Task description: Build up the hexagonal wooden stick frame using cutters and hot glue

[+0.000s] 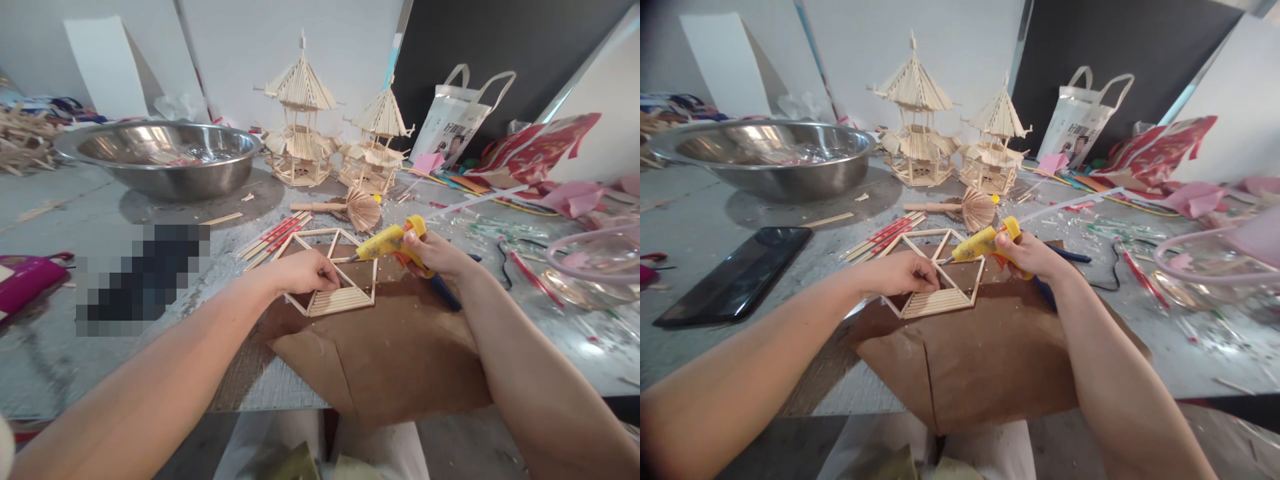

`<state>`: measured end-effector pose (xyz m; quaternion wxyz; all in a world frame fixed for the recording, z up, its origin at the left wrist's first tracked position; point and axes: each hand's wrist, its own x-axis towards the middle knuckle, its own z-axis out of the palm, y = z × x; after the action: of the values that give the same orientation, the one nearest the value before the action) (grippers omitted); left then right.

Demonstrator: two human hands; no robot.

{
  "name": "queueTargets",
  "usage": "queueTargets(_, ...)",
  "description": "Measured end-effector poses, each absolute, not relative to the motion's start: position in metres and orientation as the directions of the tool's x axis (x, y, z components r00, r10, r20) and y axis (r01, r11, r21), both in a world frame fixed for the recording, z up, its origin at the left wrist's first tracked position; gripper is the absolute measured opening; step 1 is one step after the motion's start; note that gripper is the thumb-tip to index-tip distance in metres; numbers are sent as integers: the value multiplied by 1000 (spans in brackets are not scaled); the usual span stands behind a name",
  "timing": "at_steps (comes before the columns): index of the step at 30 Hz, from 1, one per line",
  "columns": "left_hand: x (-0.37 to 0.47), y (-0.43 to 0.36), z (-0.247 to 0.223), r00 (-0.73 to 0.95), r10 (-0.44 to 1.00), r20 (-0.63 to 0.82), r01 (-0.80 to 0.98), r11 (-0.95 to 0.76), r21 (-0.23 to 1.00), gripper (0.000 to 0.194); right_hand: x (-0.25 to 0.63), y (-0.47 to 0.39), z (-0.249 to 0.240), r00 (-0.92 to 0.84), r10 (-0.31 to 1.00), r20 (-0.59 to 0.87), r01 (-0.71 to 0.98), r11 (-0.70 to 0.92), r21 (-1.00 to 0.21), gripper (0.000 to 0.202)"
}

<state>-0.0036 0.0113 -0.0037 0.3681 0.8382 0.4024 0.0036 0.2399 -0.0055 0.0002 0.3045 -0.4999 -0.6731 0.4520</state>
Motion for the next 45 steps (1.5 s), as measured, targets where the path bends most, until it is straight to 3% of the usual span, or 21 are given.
queueTargets(31,-5,12,-5,699,671,-249,654,-458,601,18,240,-4,-2,-296,954,-45,401,81,-913,54)
queueTargets(36,-6,13,-7,721,652,-234,631,-479,610,20,237,-1,-3,-161,987,-30,348,28,-937,55)
queueTargets(40,-7,14,-9,717,661,-221,631,-480,610,18,239,9,-8,9,1000,25,210,23,-977,46)
queueTargets(45,-6,12,-5,685,687,-241,670,-464,580,21,243,19,-13,199,980,-5,74,-20,-997,31)
